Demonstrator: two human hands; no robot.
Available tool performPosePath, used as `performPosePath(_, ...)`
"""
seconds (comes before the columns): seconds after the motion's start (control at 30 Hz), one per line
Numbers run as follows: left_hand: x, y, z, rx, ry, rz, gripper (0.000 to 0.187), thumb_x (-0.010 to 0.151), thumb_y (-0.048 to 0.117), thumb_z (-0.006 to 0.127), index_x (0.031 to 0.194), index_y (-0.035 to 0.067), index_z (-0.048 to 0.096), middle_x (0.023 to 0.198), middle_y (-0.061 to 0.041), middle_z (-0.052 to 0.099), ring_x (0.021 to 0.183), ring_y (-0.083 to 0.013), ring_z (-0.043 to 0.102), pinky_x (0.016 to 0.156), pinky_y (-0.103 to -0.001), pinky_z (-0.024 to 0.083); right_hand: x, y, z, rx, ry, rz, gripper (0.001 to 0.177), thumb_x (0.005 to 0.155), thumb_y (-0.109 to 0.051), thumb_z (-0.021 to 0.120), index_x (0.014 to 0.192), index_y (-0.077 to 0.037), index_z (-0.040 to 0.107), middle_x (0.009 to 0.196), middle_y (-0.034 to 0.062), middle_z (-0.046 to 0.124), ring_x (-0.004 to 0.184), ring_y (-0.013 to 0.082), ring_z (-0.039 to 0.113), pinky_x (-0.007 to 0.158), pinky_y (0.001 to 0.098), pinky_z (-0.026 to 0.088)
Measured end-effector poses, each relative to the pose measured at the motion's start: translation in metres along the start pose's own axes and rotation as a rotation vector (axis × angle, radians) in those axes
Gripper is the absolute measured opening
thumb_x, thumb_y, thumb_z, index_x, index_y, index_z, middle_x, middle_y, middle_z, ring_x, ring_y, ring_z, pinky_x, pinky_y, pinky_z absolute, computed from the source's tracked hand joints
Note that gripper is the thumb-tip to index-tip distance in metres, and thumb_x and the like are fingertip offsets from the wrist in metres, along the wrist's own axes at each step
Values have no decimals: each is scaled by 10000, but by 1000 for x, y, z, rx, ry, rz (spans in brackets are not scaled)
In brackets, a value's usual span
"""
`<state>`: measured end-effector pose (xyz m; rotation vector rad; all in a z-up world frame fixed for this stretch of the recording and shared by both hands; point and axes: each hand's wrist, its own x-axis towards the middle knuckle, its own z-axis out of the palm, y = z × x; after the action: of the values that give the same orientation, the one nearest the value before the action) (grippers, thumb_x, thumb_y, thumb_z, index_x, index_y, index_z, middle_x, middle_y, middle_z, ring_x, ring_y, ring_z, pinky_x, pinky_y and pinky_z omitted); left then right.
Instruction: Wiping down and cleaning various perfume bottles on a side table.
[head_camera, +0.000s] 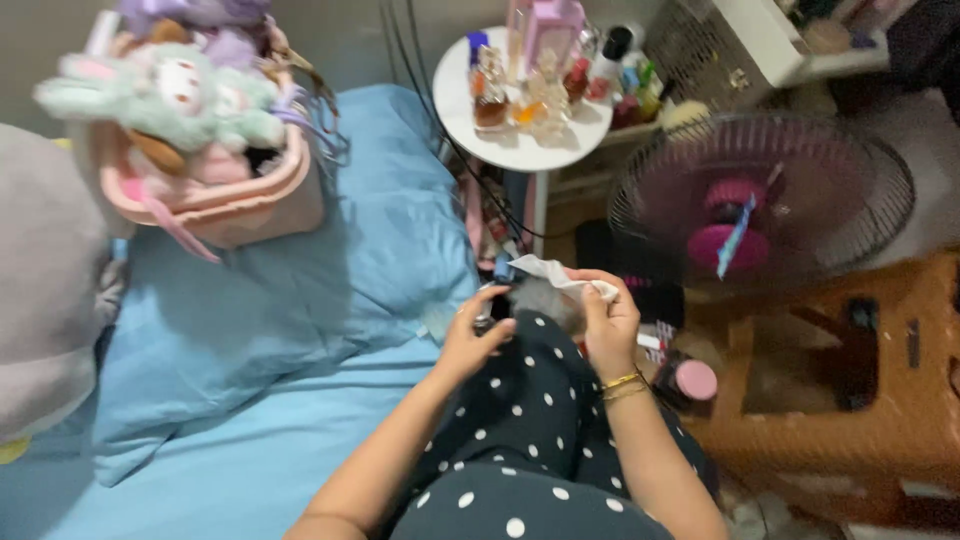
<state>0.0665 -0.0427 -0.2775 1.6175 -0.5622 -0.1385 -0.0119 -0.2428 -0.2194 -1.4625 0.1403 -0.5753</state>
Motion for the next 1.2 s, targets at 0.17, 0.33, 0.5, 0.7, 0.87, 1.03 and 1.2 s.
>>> performPosePath(0.17, -27, -133, -24, 50, 94, -361, 508, 866, 194, 763, 1352, 185, 615, 940, -153, 699, 738, -225, 638, 615, -354, 526, 8, 88, -20, -265, -73, 105, 186, 1049, -101, 568, 1145, -20, 704, 1097, 74, 737, 974, 126, 648, 883, 273, 519)
performPosePath(0.33, -10, -135, -45, 194, 211, -131, 678, 797, 275, 818, 1397, 212, 509, 1100, -111, 704, 849, -256, 695, 699, -416, 577, 3, 129, 5, -472, -196, 54, 169, 995, -146, 624, 1104, -48, 708, 1039, 54, 762, 958, 130, 679, 869, 284, 530)
performPosePath(0.5, -16, -122, -71, 318, 117, -376, 821, 674, 530, 896, 1301, 91, 599, 1130, -151, 742, 1005, -263, 729, 880, -391, 565, -8, 112, 36, -592, -302, 250, 213, 925, -217, 693, 1101, -100, 723, 946, 54, 777, 850, 125, 718, 766, 296, 561)
performPosePath(0.7, -41, -128, -69, 442, -200, 16, 885, 607, 539, 912, 1266, 29, 612, 1187, -196, 689, 1105, -372, 652, 951, -461, 497, -11, 133, 44, -578, -317, 236, 198, 935, -226, 690, 1074, -96, 744, 875, 66, 774, 798, 124, 722, 739, 296, 568)
performPosePath(0.87, -35, -134, -62, 458, -198, 26, 850, 605, 547, 885, 1219, 32, 599, 1104, -196, 697, 1042, -392, 655, 906, -475, 505, -9, 133, 42, -550, -284, 251, 197, 937, -228, 691, 1074, -96, 743, 898, 47, 774, 812, 115, 715, 746, 294, 562)
performPosePath(1.03, -25, -150, -45, 415, -8, -4, 764, 590, 523, 891, 1108, 42, 601, 931, -175, 712, 879, -363, 698, 786, -449, 546, -7, 133, 22, -471, -218, 277, 197, 961, -201, 674, 1096, -74, 739, 951, 44, 775, 848, 115, 690, 766, 291, 551)
performPosePath(1.2, 8, -140, -34, 17, 215, -20, 660, 748, 519, 839, 1156, 58, 602, 889, -88, 696, 801, -205, 676, 735, -361, 554, 6, 131, -8, -85, 85, 274, 226, 973, -69, 614, 1187, -9, 649, 1089, 98, 728, 952, 183, 710, 805, 298, 576)
